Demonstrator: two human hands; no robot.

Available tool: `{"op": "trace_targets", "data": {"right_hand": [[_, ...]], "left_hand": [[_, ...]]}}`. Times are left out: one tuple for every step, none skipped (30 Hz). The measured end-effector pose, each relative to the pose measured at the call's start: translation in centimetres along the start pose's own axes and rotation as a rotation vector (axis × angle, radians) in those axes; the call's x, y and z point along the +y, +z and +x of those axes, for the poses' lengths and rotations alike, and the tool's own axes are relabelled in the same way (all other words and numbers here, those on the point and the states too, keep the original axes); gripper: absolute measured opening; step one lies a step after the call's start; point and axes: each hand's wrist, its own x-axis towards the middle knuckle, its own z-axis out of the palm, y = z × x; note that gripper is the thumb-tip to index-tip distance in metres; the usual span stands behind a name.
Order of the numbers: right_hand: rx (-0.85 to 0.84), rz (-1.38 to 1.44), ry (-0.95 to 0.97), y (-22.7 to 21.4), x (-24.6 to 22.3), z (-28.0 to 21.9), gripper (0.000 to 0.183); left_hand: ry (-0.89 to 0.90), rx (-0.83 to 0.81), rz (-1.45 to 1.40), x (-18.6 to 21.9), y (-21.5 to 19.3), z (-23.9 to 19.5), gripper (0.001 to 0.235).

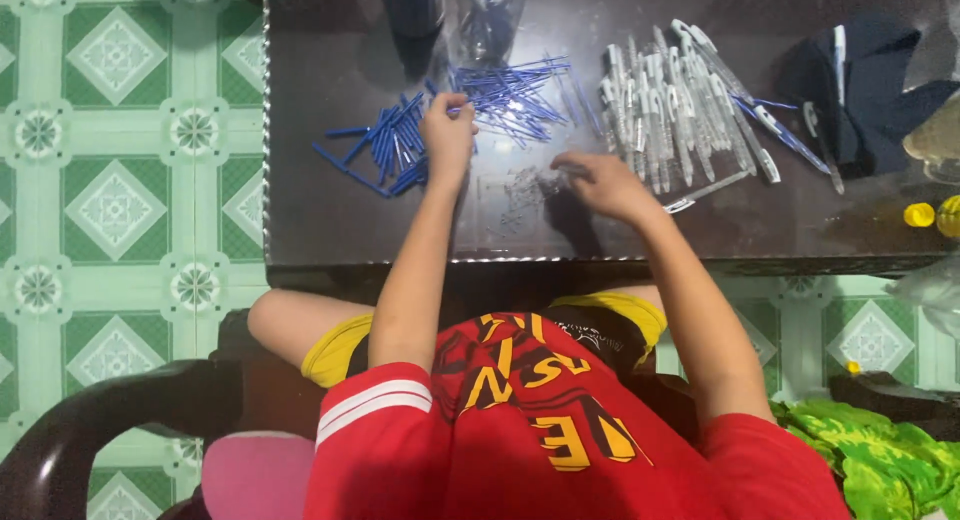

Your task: The person sits at a table and assembles pens by inserting blue ink cartridges into clear plastic pen bodies. They repeatedly pick up a cartridge and a pen body, insert the cartridge, and place the assembled pen into a clear container.

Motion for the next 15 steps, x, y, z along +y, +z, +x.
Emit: {"op": "trace_targets", "data": {"right_hand": [[0.006, 0.0, 0.005, 0.5, -0.3, 0.3, 0.048], [-0.034, -0.196, 0.018, 1.0, -0.6, 0.7, 0.047], [-0.076, -0.391, 0.029, 1.6, -0.9, 1.1, 0.047], [-0.074, -0.39, 0.034, 2.2, -0.8, 1.5, 0.047], [-0.095, -0.551, 0.018, 2.8, -0.7, 2.0, 0.051], [-0.117, -0.713, 0.002, 3.4, -0.7, 2.5, 0.055], [-0.116, -0.709, 0.003, 3.3, -1.0, 2.6, 0.055], [-0.12, -0.747, -0.016, 3.3, -1.2, 2.7, 0.059], [-0.123, -0.787, -0.034, 3.1, -1.4, 2.8, 0.063], [-0.122, -0.784, -0.03, 2.6, -1.5, 2.7, 0.063], [-0.149, -0.794, -0.015, 2.3, -1.7, 2.5, 0.068], [-0.176, -0.804, 0.001, 1.9, -1.9, 2.3, 0.073], [-0.177, -0.801, 0.005, 1.9, -1.0, 2.3, 0.073], [-0.189, -0.795, 0.047, 1.8, 0.0, 2.3, 0.069], [-0.198, -0.792, 0.089, 1.6, 0.9, 2.5, 0.067]], "left_hand": [[0.002, -0.007, -0.002, 0.8, 0.3, -0.7, 0.014], [0.061, -0.001, 0.116, 1.5, 0.6, -1.5, 0.028], [0.119, 0.007, 0.237, 2.2, 0.8, -2.3, 0.042], [0.12, 0.002, 0.236, 4.3, 0.3, -3.6, 0.042], [0.083, -0.037, 0.277, 6.3, -0.4, -4.8, 0.054], [0.046, -0.076, 0.317, 8.4, -1.1, -6.1, 0.066], [0.047, -0.078, 0.321, 8.2, -1.1, -6.4, 0.066], [0.027, -0.04, 0.269, 8.1, -1.2, -6.7, 0.066], [0.008, -0.003, 0.215, 7.9, -1.1, -7.0, 0.066], [0.01, -0.007, 0.217, 6.7, -1.1, -6.7, 0.066], [0.036, 0.009, 0.198, 5.4, -1.1, -6.6, 0.057], [0.063, 0.026, 0.179, 4.2, -1.1, -6.4, 0.05], [0.062, 0.021, 0.182, 3.8, -1.2, -7.0, 0.05], [0.124, 0.009, 0.196, 3.5, -1.2, -7.6, 0.035], [0.189, -0.003, 0.206, 3.3, -1.2, -8.1, 0.022]]}}
